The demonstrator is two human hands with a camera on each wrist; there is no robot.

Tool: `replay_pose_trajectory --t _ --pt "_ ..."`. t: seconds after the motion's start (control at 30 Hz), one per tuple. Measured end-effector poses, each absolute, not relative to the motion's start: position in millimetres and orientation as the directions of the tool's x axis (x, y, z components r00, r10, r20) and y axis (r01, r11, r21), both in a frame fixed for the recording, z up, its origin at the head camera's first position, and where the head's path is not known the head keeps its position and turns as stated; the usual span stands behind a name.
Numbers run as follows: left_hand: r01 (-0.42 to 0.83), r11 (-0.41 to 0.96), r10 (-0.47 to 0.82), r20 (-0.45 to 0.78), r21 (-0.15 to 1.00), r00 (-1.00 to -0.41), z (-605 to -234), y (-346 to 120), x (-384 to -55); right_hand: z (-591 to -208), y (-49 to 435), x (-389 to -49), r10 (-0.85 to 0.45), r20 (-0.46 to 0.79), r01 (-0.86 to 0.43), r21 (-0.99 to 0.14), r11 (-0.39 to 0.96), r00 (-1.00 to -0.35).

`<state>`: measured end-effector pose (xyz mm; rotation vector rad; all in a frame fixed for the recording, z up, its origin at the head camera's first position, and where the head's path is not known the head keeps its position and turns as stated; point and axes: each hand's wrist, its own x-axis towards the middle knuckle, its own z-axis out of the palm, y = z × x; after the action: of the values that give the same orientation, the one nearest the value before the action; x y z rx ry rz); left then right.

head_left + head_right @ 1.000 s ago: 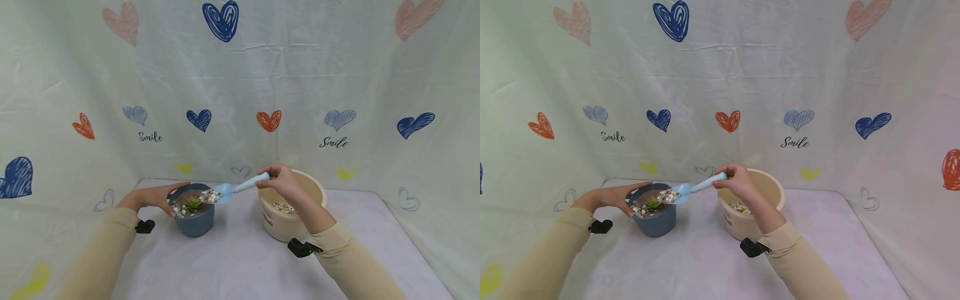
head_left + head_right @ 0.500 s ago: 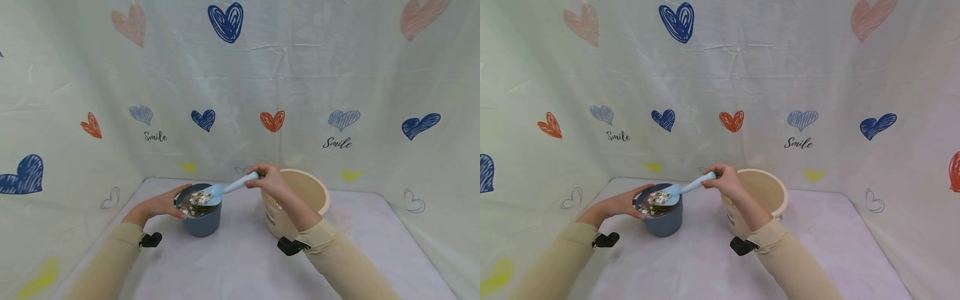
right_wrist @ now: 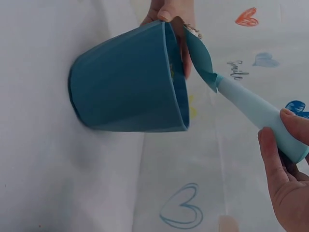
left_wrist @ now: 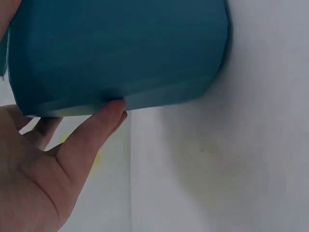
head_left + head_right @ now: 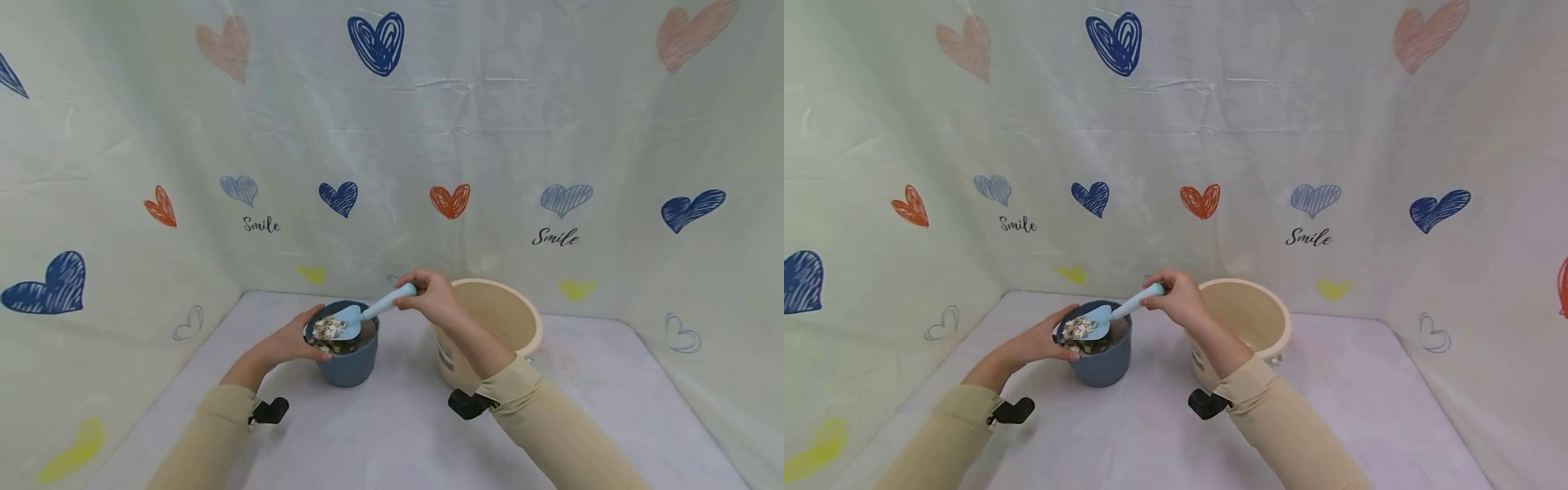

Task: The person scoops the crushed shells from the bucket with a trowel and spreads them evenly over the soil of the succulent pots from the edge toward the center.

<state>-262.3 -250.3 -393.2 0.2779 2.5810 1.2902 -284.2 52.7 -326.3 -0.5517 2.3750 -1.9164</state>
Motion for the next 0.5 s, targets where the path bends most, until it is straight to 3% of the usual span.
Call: replay_pose_trajectory --t 0.5 --pt "-0.017 0.526 0.246 -0.171 0.85 -0.954 -391.4 -246.3 -244.7 -326.8 45.0 -285.8 -0.311 0.204 -0.296 -0.911 0.286 -0.928"
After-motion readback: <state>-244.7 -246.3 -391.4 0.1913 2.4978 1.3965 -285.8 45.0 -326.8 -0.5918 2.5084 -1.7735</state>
